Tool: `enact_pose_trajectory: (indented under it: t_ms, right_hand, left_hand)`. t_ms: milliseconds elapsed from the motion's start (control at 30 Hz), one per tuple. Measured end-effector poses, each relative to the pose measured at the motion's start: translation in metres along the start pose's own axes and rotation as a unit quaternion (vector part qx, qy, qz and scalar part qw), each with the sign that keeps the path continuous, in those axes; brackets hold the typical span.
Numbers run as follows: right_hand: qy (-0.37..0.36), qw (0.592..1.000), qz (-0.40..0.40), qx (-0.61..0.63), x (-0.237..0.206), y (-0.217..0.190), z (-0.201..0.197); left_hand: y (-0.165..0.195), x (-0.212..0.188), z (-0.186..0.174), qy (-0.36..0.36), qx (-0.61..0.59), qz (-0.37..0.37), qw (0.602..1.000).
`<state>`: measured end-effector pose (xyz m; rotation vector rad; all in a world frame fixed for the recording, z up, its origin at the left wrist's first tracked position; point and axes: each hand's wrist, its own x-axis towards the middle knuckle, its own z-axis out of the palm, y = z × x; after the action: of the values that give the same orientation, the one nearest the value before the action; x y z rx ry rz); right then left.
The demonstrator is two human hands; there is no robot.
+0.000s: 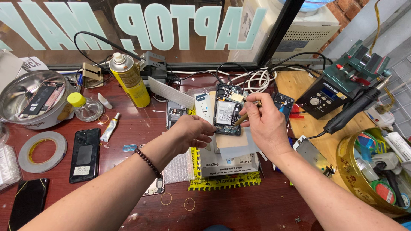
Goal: The person repairs a disassembled smartphone at a workbench, lifting the motherboard out of the phone body, manipulating small components and connectors on the board, and repositioning the board and parts. They use tweezers and a screwdriver on small screws and finally hold the phone body upright while working on its edge.
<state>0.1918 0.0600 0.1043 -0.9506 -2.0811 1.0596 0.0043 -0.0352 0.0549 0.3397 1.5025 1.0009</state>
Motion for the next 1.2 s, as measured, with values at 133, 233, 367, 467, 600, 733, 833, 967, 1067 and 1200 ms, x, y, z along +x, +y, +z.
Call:
enact_pose_trajectory:
  t_ms: [133,233,367,467,600,733,833,967,1067,1200]
  right_hand:
    - [-0.003,1.0,0.004,-0.009,0.001,0.001,0.0]
    - [-0.005,1.0,-0.015,-0.017,0.0,0.001,0.0]
    - [-0.008,0.994,-0.081,-0.07,-0.002,-0.002,-0.001]
    - [-0.01,0.991,-0.093,-0.096,-0.002,-0.005,-0.002]
    - [-0.015,0.991,-0.086,-0.099,-0.001,-0.008,-0.002]
    - [-0.023,0.987,-0.113,-0.116,-0.001,-0.011,-0.003]
    - [-0.034,0.983,-0.131,-0.125,-0.001,-0.012,-0.003]
    - [-0.058,0.979,-0.141,-0.135,-0.002,-0.013,-0.008]
    - [-0.073,0.978,-0.146,-0.133,-0.002,-0.015,-0.008]
    - [-0.097,0.968,-0.183,-0.138,-0.002,-0.021,-0.009]
  left_hand:
    - [-0.006,-0.004,0.003,-0.025,-0.013,-0.02,0.999]
    - [-0.008,-0.006,0.003,-0.023,-0.007,-0.028,0.999]
    - [-0.008,-0.007,0.002,-0.029,-0.005,-0.024,0.999]
    - [-0.007,-0.004,0.002,-0.03,-0.007,-0.023,0.999]
    - [-0.008,0.0,0.004,0.023,0.038,0.001,0.999]
    - [-0.014,0.006,0.008,0.009,0.069,0.121,0.99]
    - [-0.014,0.016,0.012,-0.002,0.078,0.173,0.982]
    - [-0.012,0.028,0.019,-0.007,0.122,0.233,0.965]
    - [-0.008,0.03,0.019,0.005,0.185,0.248,0.951]
    - [-0.001,0.028,0.023,0.027,0.292,0.244,0.924]
